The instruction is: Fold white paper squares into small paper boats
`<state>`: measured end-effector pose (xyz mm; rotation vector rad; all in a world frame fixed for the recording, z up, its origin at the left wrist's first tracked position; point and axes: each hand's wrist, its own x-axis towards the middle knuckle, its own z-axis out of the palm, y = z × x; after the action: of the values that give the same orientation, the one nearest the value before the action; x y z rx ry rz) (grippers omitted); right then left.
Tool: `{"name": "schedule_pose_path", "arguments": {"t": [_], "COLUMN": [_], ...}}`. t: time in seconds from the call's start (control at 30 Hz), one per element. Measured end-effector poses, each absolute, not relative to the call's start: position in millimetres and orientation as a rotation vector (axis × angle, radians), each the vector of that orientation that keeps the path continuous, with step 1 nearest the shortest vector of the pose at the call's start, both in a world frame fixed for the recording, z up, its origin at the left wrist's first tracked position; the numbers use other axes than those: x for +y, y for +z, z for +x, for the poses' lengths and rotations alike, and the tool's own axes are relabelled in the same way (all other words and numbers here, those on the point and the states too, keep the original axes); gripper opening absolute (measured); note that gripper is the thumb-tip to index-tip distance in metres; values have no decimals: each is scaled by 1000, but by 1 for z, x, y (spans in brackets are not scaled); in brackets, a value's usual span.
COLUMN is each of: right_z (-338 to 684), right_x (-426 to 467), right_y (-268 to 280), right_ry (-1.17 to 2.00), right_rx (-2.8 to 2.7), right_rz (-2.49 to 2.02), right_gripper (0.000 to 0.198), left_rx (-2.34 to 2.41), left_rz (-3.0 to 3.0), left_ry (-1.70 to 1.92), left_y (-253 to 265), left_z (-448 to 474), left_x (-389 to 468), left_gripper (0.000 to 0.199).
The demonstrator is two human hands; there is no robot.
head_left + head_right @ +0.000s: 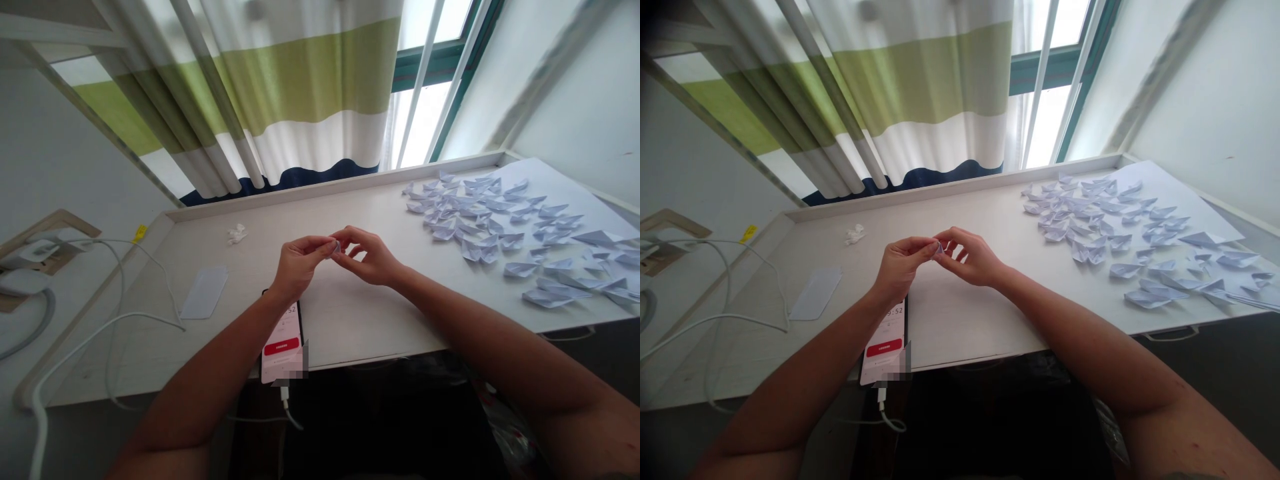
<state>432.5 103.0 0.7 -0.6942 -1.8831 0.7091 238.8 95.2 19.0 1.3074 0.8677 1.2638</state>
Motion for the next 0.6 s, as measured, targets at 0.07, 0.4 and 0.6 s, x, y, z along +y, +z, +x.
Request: {"name": "schedule_pose_path", "arguments": {"t": [0.07, 0.4, 0.6], "right_z": [432, 430, 430], "right_x": [101, 106, 110], "right_y": [2, -4, 0], "right_ry": [717, 873, 1092], "right_rx": [-1877, -1698, -1558], "right_rz": [-711, -792, -711], "right_gripper": [24, 40, 43], "left_rx": [884, 809, 731], "left_rz": [1316, 1323, 1302], "left_ry": [1283, 1208, 1139], "left_y": [17, 18, 17], "left_z": [239, 237, 235], "left_x": [95, 95, 99], "left_gripper": [27, 34, 40]}}
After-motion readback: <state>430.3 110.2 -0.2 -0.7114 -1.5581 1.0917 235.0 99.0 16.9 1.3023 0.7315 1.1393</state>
